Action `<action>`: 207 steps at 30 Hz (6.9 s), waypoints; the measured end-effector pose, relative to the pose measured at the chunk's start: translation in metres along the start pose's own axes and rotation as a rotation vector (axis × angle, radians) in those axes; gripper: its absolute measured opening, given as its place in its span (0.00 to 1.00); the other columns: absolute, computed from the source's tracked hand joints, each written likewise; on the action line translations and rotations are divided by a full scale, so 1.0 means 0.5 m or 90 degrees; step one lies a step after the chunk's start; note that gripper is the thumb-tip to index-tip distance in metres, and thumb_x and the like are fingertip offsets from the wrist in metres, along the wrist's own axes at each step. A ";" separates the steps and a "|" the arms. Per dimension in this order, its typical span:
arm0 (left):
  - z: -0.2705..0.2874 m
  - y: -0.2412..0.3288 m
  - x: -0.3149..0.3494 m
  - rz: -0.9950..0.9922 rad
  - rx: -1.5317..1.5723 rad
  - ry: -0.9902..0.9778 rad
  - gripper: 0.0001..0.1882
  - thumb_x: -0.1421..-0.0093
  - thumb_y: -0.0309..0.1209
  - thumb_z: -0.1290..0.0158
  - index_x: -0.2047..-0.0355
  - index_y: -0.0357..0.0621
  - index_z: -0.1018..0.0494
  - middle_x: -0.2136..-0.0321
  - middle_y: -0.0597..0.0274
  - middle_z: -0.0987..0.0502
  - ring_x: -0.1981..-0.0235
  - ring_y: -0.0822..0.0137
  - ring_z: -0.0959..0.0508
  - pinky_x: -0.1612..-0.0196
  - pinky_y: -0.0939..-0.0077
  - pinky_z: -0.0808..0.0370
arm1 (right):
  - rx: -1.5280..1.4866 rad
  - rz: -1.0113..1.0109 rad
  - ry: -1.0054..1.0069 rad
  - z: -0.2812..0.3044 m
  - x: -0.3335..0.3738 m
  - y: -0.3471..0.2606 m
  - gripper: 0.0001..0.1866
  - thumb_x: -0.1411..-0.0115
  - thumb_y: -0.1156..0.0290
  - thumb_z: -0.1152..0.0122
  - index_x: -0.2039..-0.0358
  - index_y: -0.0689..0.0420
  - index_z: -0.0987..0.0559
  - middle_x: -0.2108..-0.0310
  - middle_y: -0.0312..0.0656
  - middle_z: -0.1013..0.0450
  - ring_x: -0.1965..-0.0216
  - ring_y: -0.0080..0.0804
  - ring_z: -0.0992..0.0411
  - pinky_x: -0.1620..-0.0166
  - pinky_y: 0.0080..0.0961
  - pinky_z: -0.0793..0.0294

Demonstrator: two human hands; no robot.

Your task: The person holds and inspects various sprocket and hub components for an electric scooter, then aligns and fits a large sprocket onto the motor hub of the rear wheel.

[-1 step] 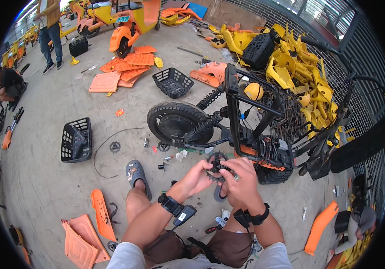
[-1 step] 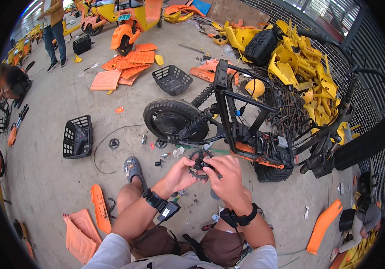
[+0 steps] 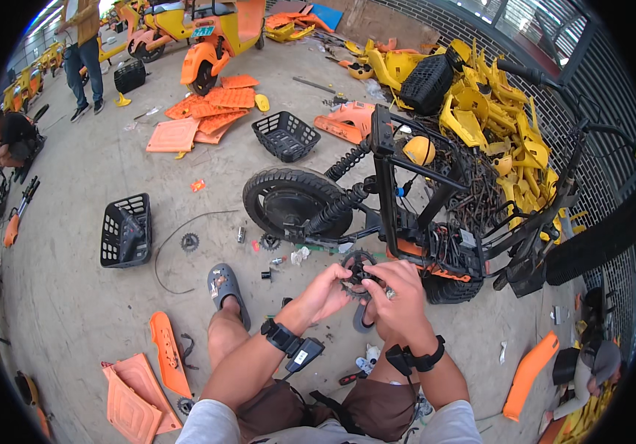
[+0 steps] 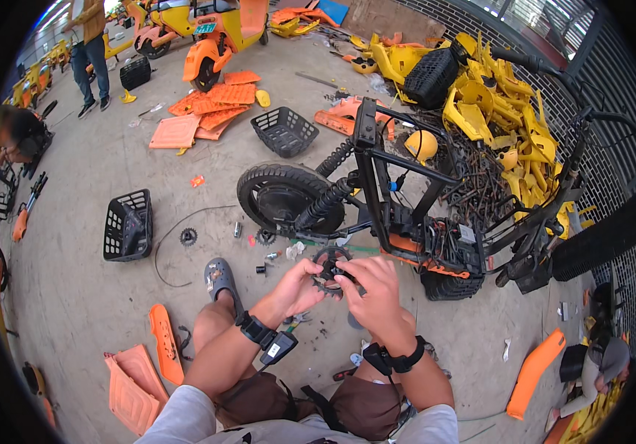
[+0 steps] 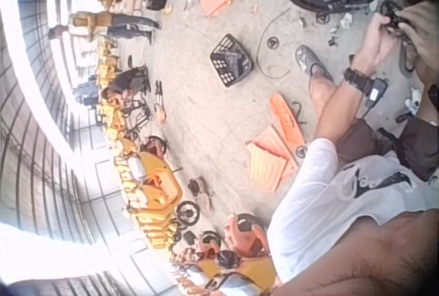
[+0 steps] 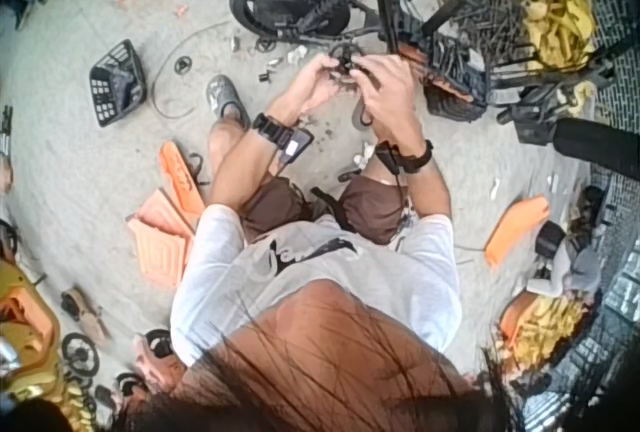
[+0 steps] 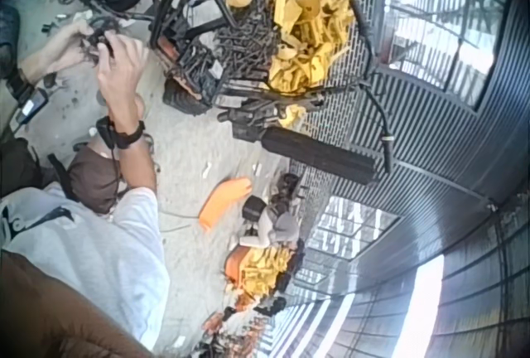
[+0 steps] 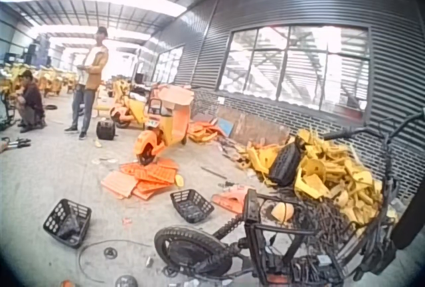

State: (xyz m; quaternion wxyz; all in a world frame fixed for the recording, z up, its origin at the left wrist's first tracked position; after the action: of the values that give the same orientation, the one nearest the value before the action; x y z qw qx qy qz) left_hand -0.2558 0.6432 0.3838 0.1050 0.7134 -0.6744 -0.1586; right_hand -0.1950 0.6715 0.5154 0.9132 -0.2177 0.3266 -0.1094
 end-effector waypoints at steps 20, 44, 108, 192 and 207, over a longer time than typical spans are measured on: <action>0.072 0.028 0.006 -0.107 -0.462 0.273 0.18 0.46 0.20 0.42 0.54 0.31 0.28 0.64 0.62 0.22 0.63 0.76 0.25 0.59 0.81 0.28 | 0.095 0.059 0.062 -0.029 0.046 0.027 0.12 0.54 0.76 0.31 0.66 0.57 0.18 0.68 0.38 0.23 0.67 0.36 0.28 0.64 0.30 0.34; 0.076 0.081 0.039 -0.217 -0.898 0.450 0.20 0.47 0.20 0.45 0.53 0.26 0.29 0.66 0.41 0.20 0.63 0.56 0.17 0.62 0.70 0.24 | -0.028 -0.160 0.042 -0.121 0.088 0.131 0.11 0.44 0.68 0.35 0.64 0.59 0.25 0.71 0.43 0.25 0.73 0.41 0.26 0.73 0.32 0.29; 0.094 0.061 0.035 -0.271 -1.023 0.427 0.23 0.52 0.18 0.48 0.52 0.35 0.30 0.66 0.36 0.24 0.61 0.39 0.23 0.62 0.58 0.26 | 0.005 -0.273 -0.162 -0.171 0.122 0.173 0.13 0.34 0.63 0.50 0.67 0.61 0.27 0.73 0.58 0.27 0.67 0.62 0.29 0.66 0.51 0.33; 0.034 0.019 0.066 -0.191 -1.096 0.496 0.21 0.47 0.27 0.42 0.52 0.34 0.28 0.67 0.36 0.23 0.62 0.41 0.22 0.60 0.58 0.25 | 0.051 -0.128 -0.065 -0.128 0.165 0.142 0.13 0.37 0.63 0.46 0.73 0.60 0.26 0.74 0.53 0.27 0.72 0.57 0.27 0.69 0.49 0.29; 0.052 0.021 0.074 -0.220 -1.054 0.505 0.22 0.47 0.27 0.42 0.51 0.33 0.29 0.65 0.37 0.22 0.63 0.41 0.21 0.60 0.58 0.25 | 0.003 -0.189 -0.076 -0.136 0.160 0.155 0.15 0.38 0.61 0.44 0.74 0.59 0.26 0.74 0.50 0.25 0.71 0.54 0.27 0.68 0.48 0.31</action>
State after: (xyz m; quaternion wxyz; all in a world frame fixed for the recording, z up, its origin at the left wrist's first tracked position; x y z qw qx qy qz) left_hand -0.2735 0.6076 0.3601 0.7777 0.5036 -0.1461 -0.3467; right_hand -0.1732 0.6905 0.3881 0.9052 -0.2674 0.2358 -0.2312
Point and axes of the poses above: each hand's wrist, its own x-axis away from the middle knuckle, its own z-axis out of the back of the hand, y = z × x, the point moved 10 cm from there along -x, towards the middle knuckle
